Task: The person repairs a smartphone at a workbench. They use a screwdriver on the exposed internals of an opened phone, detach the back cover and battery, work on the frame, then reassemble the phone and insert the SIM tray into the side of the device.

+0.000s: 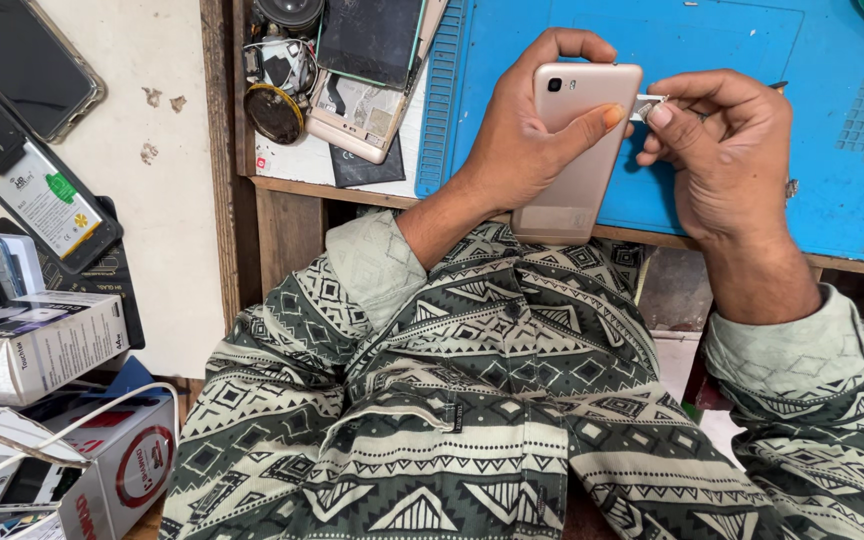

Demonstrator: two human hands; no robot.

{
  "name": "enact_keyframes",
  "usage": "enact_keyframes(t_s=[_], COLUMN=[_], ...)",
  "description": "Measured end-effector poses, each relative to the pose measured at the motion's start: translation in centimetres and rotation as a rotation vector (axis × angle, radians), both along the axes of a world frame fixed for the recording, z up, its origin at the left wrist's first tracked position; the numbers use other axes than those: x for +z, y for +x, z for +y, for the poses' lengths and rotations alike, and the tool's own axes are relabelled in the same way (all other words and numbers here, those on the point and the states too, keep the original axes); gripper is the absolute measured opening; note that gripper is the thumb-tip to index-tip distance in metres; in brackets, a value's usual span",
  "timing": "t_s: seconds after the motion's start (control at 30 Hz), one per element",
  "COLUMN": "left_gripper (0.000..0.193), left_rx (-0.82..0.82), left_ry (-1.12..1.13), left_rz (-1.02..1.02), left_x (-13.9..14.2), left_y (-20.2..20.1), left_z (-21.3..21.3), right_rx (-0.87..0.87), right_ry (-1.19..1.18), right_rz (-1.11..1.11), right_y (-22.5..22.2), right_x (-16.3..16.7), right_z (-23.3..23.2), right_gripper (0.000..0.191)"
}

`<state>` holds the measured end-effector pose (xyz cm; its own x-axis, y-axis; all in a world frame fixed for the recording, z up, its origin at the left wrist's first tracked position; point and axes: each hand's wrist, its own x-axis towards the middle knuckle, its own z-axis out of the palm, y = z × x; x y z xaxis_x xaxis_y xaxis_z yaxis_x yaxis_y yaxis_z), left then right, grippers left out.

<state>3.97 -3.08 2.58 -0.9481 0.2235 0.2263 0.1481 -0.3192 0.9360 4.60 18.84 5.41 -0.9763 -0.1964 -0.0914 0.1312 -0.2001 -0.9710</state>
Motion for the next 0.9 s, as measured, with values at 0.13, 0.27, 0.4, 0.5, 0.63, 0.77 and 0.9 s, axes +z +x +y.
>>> enact_keyframes(t_s=[0.13, 0.27, 0.4, 0.5, 0.63, 0.77, 0.9], left_gripper=[0.036, 0.036, 0.035, 0.036, 0.036, 0.037, 0.038], left_rx=[0.018, 0.030, 0.021, 0.013, 0.006, 0.065, 0.086], left_ry=[-0.027, -0.045, 0.026, 0.062, 0.070, -0.015, -0.025], left_rz=[0.025, 0.017, -0.034, -0.075, -0.078, -0.016, 0.022], left_x=[0.0, 0.1, 0.5, 0.7, 0.6, 0.2, -0.2], left_y=[0.0, 0.0, 0.2, 0.2, 0.2, 0.2, 0.1], left_z=[0.0, -0.1, 0.0, 0.0, 0.0, 0.0, 0.1], right_rx=[-0.023, -0.019, 0.031, 0.029, 0.000, -0.019, -0.028], right_ry=[0.015, 0.066, 0.218, 0.232, 0.273, 0.336, 0.333], right_rz=[0.006, 0.081, 0.243, 0.289, 0.346, 0.393, 0.405], right_y=[0.1, 0.3, 0.9, 1.0, 1.7, 1.7, 1.7], right_x=[-0.2, -0.4, -0.4, -0.3, -0.4, -0.5, -0.4], right_z=[-0.3, -0.7, -1.3, -1.7, -2.8, -3.6, -4.1], right_gripper=[0.015, 0.017, 0.020, 0.020, 0.021, 0.022, 0.021])
